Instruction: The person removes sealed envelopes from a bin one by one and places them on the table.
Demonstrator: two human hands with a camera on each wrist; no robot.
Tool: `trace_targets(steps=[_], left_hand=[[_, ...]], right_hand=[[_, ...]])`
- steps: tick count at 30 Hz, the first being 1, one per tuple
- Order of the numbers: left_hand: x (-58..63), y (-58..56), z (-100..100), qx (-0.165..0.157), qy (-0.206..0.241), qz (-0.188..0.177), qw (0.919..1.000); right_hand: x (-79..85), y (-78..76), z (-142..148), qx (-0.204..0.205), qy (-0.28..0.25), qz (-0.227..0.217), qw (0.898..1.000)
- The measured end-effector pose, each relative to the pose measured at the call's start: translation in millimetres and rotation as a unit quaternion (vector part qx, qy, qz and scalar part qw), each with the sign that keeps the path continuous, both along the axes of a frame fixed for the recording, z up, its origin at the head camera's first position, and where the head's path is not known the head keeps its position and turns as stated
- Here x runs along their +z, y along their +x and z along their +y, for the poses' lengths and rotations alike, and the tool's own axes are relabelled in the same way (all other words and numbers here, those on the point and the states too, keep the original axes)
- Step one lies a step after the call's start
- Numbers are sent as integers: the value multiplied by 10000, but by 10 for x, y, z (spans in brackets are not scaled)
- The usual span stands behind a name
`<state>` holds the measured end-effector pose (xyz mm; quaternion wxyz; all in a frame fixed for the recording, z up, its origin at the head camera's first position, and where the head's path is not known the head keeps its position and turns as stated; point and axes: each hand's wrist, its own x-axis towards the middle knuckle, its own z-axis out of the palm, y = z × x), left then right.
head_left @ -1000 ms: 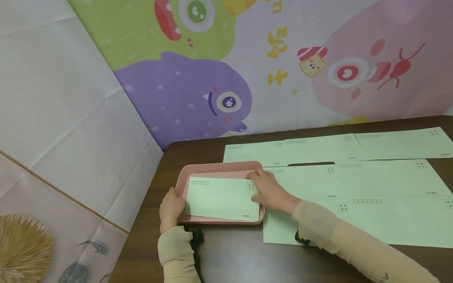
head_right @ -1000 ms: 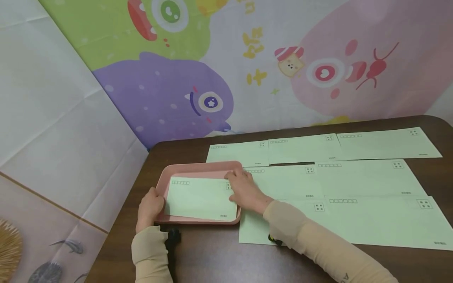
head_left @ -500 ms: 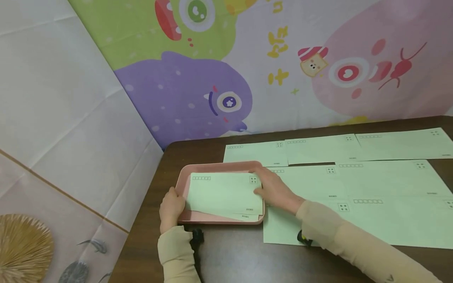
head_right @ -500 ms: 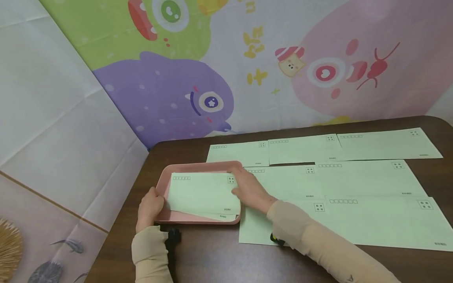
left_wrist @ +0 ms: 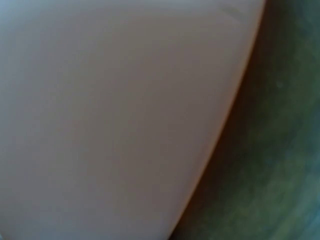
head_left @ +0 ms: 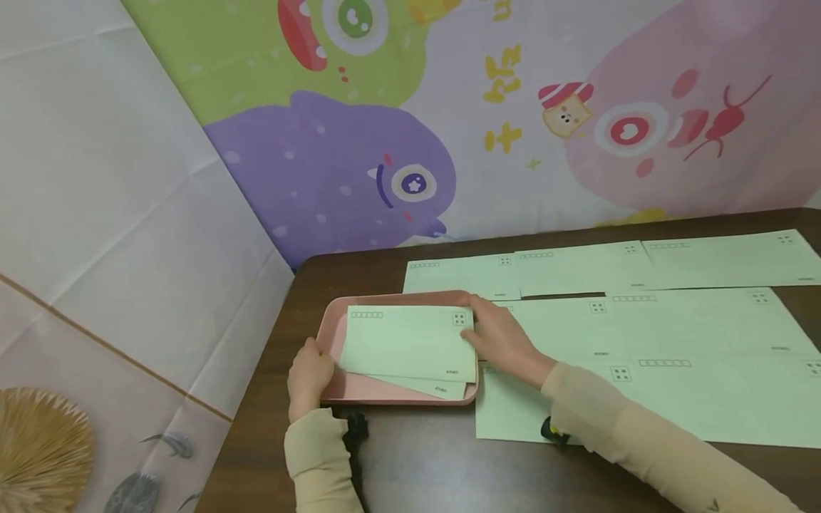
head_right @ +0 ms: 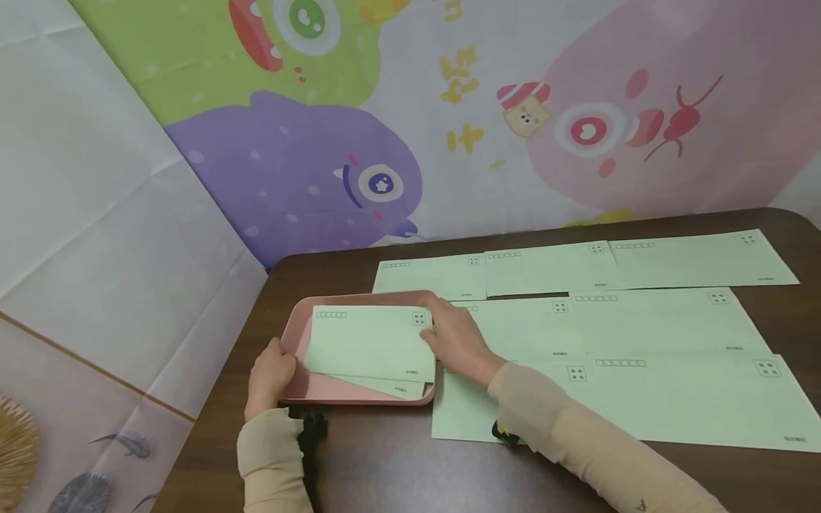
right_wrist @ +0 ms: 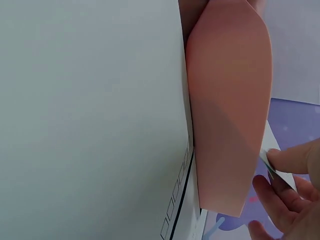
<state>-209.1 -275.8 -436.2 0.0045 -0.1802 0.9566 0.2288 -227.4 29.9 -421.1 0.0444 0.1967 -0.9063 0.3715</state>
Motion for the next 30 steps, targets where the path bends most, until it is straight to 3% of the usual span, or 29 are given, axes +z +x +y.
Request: trace_targets(steps=[4, 17, 25, 30], left_hand=[[1, 10, -3, 13, -16, 8, 10000], [-2, -6, -8, -57, 13, -89, 9999], [-12, -7, -3, 13, 68, 4, 10000], [-14, -2, -4, 2, 31, 13, 10000]], right_hand=[[20, 15, 8, -136, 49, 274, 9995], [51, 83, 74, -110, -438, 204, 9988], [75, 129, 169, -338, -913, 315, 9947], [111, 156, 230, -555, -1227, 63, 9909]])
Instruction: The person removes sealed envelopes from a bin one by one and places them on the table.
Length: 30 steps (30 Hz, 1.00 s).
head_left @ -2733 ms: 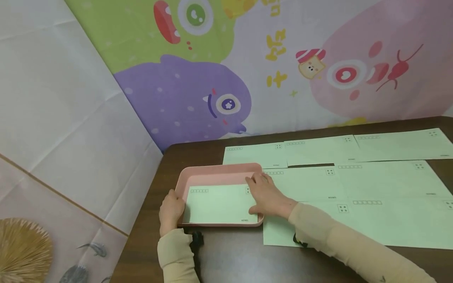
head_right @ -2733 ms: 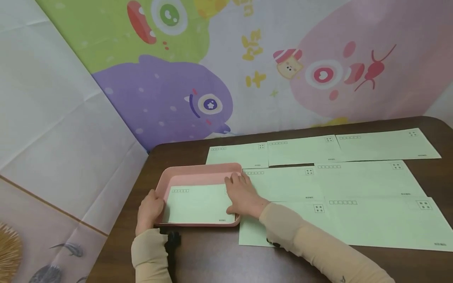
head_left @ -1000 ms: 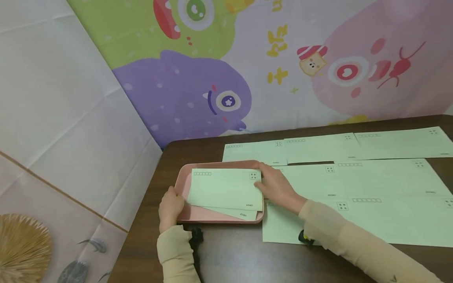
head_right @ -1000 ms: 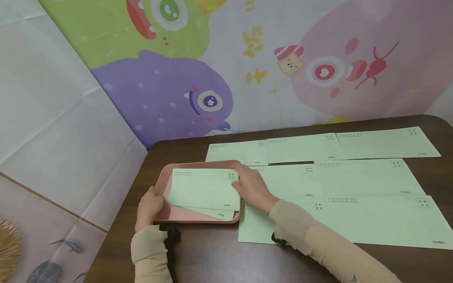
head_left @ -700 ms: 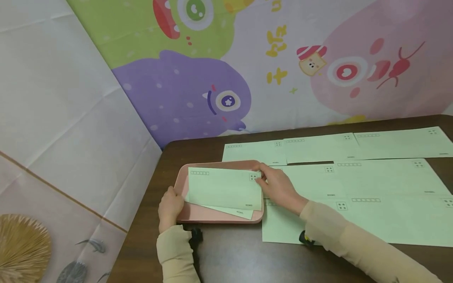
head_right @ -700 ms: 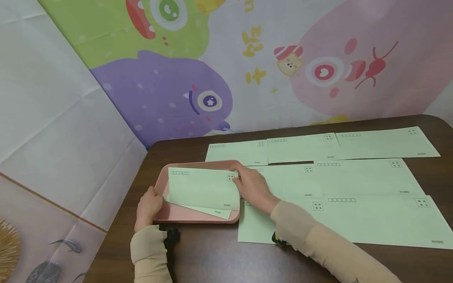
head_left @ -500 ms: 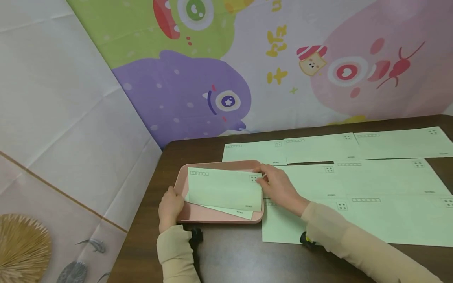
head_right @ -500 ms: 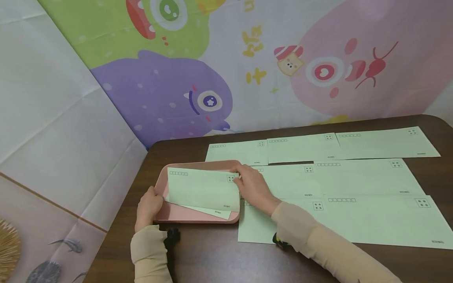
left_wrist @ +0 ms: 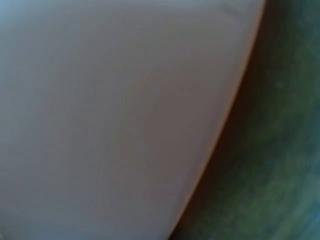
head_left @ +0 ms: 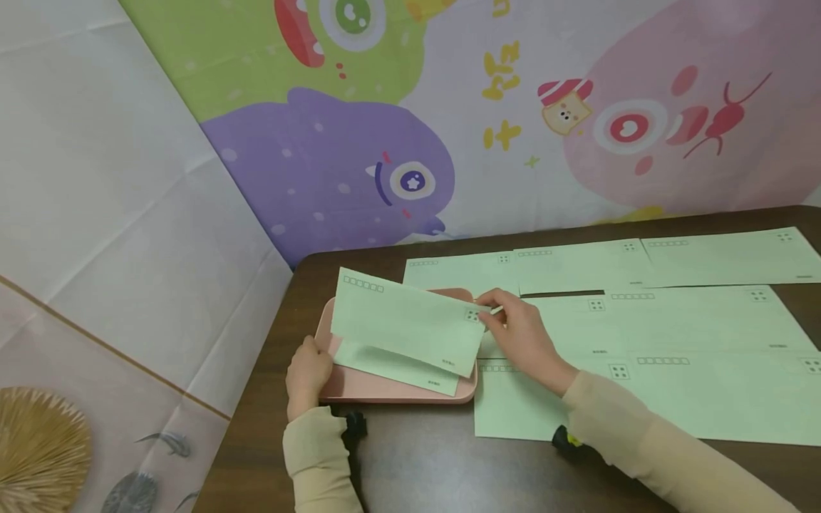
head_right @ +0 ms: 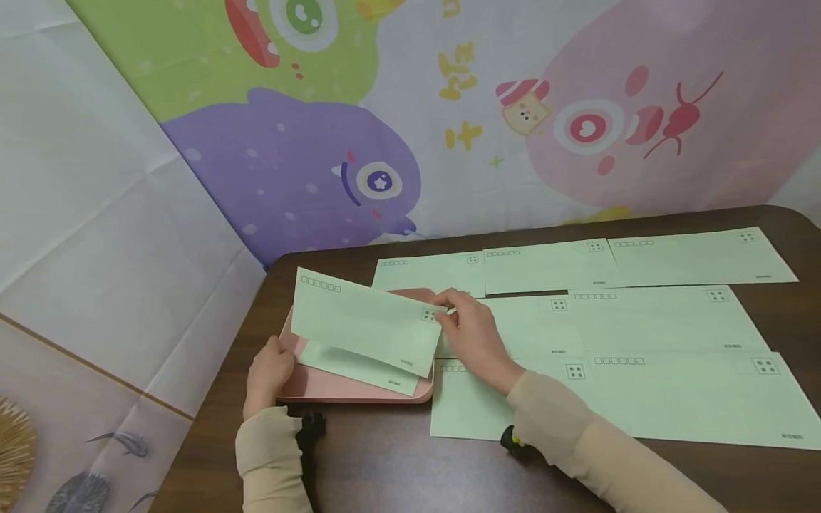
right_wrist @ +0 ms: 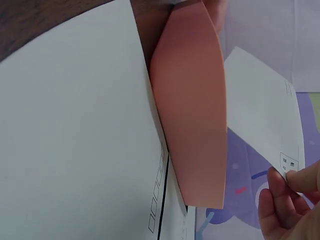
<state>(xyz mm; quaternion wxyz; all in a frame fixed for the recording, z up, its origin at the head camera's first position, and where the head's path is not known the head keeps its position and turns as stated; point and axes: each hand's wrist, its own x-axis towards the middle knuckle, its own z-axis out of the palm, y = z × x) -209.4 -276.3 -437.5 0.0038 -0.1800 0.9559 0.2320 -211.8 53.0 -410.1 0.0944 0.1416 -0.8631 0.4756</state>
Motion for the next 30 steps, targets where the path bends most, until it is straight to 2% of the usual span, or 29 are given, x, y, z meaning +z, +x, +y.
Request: trace_targets(steps=[5, 9, 14, 23, 30], left_hand=[[4, 8, 3, -24, -78, -56, 10000], [4, 9, 11, 29, -34, -58, 10000], [-2, 7, 16, 34, -27, -67, 10000], [-9, -2, 41, -42, -17, -40, 10000], [29, 4, 24, -22, -89, -9, 10000]], right_hand=[[29, 30, 86, -63, -286, -528, 9982], [40, 59, 164, -77, -568, -699, 9959], [83, 122, 259, -79, -819, -755, 9937], [88, 211, 525, -228, -855, -653, 9939], [44, 291, 814, -518, -762, -625, 9938]])
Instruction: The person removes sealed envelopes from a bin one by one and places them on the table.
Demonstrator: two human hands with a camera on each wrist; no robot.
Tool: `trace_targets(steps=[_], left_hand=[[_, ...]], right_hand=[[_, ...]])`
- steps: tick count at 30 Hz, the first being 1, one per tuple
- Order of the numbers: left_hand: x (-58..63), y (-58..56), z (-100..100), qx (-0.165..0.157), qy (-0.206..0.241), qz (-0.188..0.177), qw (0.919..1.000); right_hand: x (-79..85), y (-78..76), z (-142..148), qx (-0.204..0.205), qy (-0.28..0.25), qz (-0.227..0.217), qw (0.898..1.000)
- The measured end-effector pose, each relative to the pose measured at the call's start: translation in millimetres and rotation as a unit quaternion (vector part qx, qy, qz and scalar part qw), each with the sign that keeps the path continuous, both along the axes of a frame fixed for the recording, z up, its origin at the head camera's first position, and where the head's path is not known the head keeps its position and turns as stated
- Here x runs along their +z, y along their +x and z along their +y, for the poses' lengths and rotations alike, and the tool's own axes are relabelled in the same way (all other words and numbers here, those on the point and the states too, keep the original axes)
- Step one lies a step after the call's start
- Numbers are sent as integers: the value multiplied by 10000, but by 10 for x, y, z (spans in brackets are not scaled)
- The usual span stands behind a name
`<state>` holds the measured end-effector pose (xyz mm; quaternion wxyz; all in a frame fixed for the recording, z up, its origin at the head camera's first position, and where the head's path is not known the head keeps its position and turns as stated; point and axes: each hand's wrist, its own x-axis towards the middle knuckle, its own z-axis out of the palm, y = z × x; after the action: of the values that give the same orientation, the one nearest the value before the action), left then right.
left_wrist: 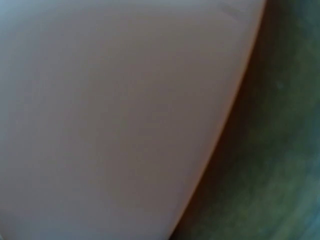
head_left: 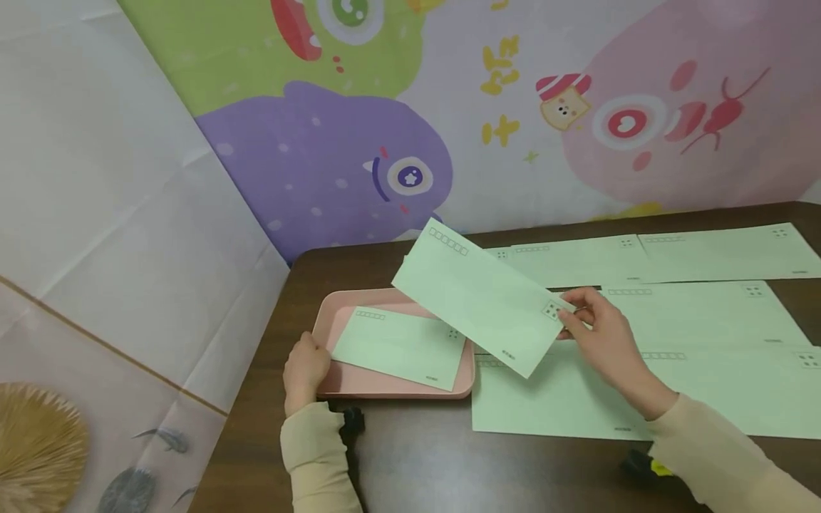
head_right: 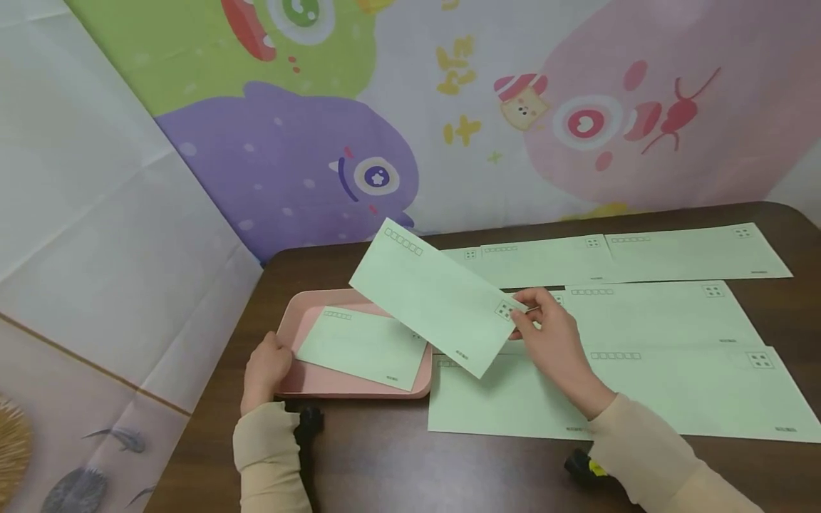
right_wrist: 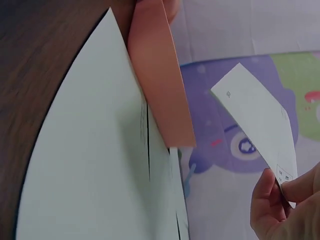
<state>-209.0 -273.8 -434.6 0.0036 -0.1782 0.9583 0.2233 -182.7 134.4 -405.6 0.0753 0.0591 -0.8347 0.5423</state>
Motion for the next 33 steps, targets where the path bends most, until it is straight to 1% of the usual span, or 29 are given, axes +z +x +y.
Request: trace_targets(steps=[2, 3, 9, 11, 13, 16, 19, 21, 24, 26, 28, 31, 33], left_hand=[[-1, 3, -14, 20, 8, -19, 10000], [-3, 4, -20, 18, 9, -25, 10000], [-31, 21, -57, 44, -21, -63, 10000], [-38, 27, -64, 76, -18, -69, 9999], [-40, 28, -63, 94, -2, -62, 9999], [-41, 20, -50, 66, 26, -49, 10000], [-43, 11, -34, 19, 88, -41, 10000], [-38, 12, -23, 3, 113, -30, 9999], [-29, 21, -15, 2, 86, -22, 10000], [-24, 26, -14, 7, 47, -22, 10000], [-23, 29, -17, 4, 23, -31, 10000], [-26, 29, -18, 17, 45, -37, 10000], [-29, 28, -18, 38, 63, -25, 10000]], right_hand=[[-69, -15, 119, -94, 6, -47, 9999], [-140, -41, 193, -188, -15, -73, 9998], [-735, -254, 771, -605, -31, -181, 9980], [-835, -271, 934, -692, 27, -250, 9973], [-870, -255, 1071, -774, 76, -368, 9963], [-848, -192, 1247, -905, 135, -544, 9943], [-840, -122, 1410, -1150, 285, -655, 9908], [-868, -88, 1526, -1347, 459, -669, 9876], [-926, -53, 1688, -1635, 490, -696, 9829], [-969, -41, 1806, -1796, 375, -700, 9805], [-1007, -30, 1924, -1955, 85, -615, 9787], [-1072, -14, 2101, -2280, -169, -469, 9724], [-1093, 2, 2206, -2528, -380, -403, 9659]])
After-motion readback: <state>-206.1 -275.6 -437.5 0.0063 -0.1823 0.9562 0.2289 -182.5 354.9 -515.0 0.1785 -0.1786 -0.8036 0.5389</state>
